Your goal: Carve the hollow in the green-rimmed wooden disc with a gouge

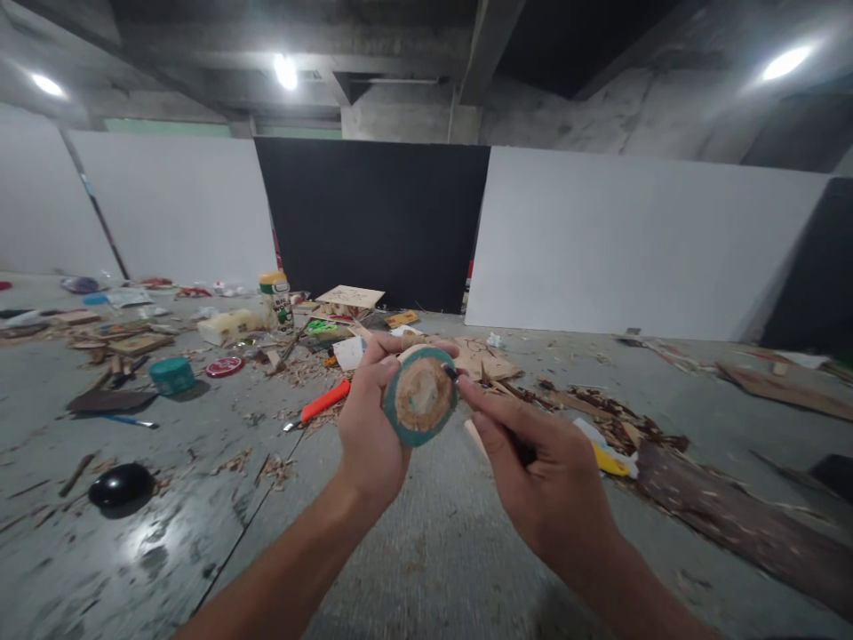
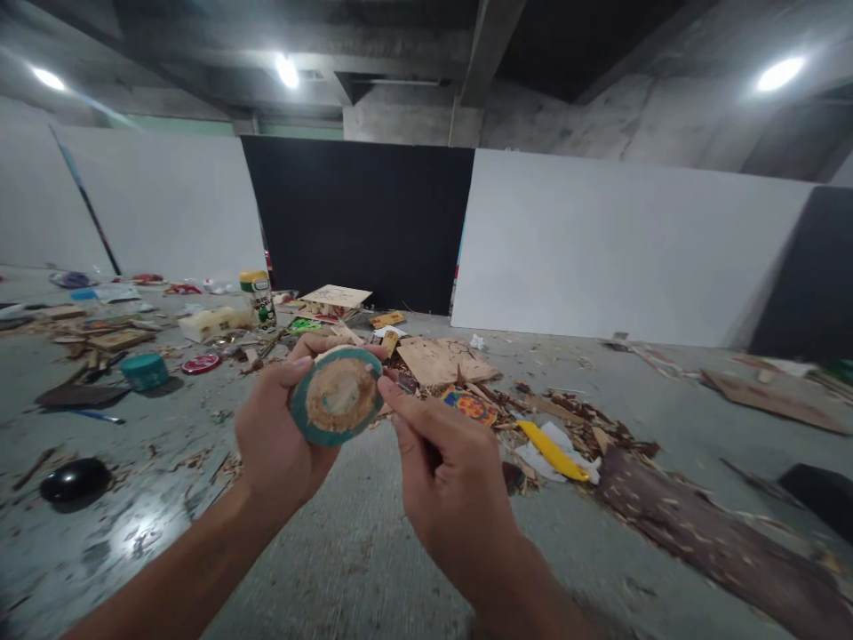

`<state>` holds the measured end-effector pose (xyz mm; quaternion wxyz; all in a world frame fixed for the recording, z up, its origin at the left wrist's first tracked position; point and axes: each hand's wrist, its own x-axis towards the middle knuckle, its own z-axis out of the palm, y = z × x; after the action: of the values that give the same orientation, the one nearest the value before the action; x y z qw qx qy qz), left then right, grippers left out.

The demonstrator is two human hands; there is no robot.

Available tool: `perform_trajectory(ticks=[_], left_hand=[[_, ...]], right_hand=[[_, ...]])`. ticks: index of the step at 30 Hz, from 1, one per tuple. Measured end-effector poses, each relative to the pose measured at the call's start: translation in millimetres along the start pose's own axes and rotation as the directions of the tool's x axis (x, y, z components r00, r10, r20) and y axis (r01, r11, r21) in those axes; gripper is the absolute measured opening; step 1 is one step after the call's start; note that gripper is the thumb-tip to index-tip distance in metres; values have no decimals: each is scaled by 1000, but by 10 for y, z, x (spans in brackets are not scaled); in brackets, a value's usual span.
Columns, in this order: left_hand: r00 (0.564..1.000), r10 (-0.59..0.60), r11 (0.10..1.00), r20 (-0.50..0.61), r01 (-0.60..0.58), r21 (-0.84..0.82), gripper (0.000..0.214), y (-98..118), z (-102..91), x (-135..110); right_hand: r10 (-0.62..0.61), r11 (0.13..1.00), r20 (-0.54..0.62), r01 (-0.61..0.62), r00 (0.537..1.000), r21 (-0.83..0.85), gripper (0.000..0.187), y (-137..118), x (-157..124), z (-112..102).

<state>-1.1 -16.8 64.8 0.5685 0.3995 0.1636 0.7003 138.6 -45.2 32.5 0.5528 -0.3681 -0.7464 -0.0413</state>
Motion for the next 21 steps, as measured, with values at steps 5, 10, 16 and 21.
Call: perform_trajectory(ticks=[5, 10, 16, 21], left_hand=[[1000, 6, 1000, 13, -6, 8, 12, -2, 6, -9], [1000, -14, 1000, 5, 14, 18, 11, 5, 6, -14], [999, -45, 999, 18, 45, 18, 11, 19, 8, -22], [999, -49, 999, 13, 49, 3, 11, 3, 10, -31]], right_hand=[[-13, 1000, 5, 13, 1000, -14, 34, -27, 16, -12], [130, 987, 36, -133, 991, 88, 30, -63, 47, -35], [6, 999, 15, -5, 1000, -54, 36, -38, -7, -4], [70, 997, 15, -71, 997, 18, 34, -33, -13, 11]])
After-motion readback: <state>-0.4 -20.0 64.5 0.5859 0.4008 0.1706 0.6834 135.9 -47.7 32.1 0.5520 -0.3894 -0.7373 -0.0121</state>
